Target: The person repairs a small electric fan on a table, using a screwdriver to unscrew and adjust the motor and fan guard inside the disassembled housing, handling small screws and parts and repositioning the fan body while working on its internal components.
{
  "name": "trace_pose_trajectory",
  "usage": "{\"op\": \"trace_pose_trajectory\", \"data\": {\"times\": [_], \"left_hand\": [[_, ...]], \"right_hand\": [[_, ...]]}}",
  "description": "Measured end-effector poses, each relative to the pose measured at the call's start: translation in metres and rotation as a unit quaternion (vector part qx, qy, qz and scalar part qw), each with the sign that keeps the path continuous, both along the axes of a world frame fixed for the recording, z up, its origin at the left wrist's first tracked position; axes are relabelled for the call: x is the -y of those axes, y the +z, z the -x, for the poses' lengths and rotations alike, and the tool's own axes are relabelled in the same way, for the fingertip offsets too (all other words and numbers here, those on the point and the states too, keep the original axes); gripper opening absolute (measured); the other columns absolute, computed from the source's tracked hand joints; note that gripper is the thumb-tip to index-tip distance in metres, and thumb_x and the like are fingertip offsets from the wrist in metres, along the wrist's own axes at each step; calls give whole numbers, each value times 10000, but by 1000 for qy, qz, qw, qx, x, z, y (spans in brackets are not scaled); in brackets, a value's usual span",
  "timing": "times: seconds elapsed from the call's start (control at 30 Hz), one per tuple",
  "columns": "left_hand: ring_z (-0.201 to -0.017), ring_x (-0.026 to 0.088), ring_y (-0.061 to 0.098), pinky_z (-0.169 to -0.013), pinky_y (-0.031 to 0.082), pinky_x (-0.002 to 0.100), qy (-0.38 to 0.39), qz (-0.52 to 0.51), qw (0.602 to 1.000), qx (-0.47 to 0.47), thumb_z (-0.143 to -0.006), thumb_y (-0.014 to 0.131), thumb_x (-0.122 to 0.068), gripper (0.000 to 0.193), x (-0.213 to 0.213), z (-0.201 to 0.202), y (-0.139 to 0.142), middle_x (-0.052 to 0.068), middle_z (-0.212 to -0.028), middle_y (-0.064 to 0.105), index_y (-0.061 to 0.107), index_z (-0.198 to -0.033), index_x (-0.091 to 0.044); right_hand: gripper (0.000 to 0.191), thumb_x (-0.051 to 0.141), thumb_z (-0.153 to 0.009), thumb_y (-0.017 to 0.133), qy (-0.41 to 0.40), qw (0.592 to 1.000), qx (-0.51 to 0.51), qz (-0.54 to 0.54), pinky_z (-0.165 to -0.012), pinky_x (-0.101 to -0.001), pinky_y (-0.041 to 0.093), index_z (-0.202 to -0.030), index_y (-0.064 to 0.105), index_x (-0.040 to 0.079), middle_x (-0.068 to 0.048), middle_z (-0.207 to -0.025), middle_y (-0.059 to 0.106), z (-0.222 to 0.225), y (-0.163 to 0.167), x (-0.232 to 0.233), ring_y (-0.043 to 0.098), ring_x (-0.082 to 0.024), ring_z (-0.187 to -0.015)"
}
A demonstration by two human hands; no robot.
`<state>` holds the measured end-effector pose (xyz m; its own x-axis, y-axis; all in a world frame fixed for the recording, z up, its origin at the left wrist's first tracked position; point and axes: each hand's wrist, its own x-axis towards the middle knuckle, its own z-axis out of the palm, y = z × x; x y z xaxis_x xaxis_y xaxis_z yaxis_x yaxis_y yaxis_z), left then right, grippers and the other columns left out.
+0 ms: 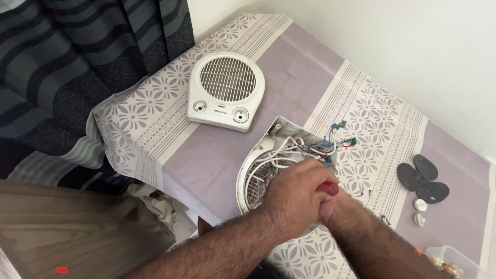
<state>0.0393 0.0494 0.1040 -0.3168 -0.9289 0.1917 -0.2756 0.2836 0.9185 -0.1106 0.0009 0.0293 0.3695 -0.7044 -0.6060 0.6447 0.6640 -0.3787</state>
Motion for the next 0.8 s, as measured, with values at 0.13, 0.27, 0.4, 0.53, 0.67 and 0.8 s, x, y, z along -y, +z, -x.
{"op": "trace_pose_trajectory", "data": {"times": [0.13, 0.27, 0.4, 0.53, 0.67, 0.8], "left_hand": [[-1013, 262, 691, -878, 573, 373, -18, -5, 1000, 19, -870, 692, -41, 230, 2, 1, 1, 65, -1088, 654, 695, -1092, -102], [-1067, 258, 700, -920, 586, 370, -35, 14, 999, 21, -868, 693, -41, 283, 7, -2, 3, 79, -1137, 666, 672, -1147, -81], [-1057, 302, 674, -926, 549, 433, -18, -6, 1000, -1, -811, 762, -100, 459, 9, -5, 6, 116, -1099, 667, 589, -1234, -59], [-1001, 279, 679, -871, 545, 441, -2, -81, 997, 15, -778, 787, -183, 449, 15, -2, 9, 90, -996, 682, 548, -1146, -82], [-1016, 298, 685, -882, 550, 451, -11, -29, 999, 22, -856, 727, -129, 202, 18, -1, 5, 93, -973, 710, 632, -1032, -104], [-999, 295, 685, -880, 550, 449, -47, -47, 997, 27, -884, 691, -117, 167, 21, -2, -1, 91, -966, 702, 636, -1042, -115]], "right_hand": [[544, 452, -1073, 280, -60, 997, 33, -37, -1035, -350, 491, -1448, 537, 154, -108, -1343, 619, -5, 1, 2, 594, -170, -1228], [516, 379, -1089, 263, -43, 999, -11, 12, -1052, -344, 492, -1451, 523, 120, -145, -1360, 628, 8, -19, 3, 598, -176, -1256], [439, 382, -1097, 316, 20, 998, 32, 56, -1046, -367, 513, -1358, 550, 116, -138, -1260, 639, 30, -42, 4, 621, -177, -1215], [459, 444, -1272, 291, 162, 865, 402, 253, -1097, -266, 509, -1283, 611, 114, -31, -1203, 700, 28, -58, 13, 660, -107, -1197], [365, 392, -1071, 411, -12, 999, -38, 7, -915, -398, 568, -1182, 637, 127, -97, -1095, 679, 22, -51, 18, 654, -196, -1032], [404, 399, -1049, 387, -34, 998, -44, -13, -913, -385, 559, -1239, 643, 151, -96, -1136, 690, 18, -45, 14, 660, -191, -1054]]}}
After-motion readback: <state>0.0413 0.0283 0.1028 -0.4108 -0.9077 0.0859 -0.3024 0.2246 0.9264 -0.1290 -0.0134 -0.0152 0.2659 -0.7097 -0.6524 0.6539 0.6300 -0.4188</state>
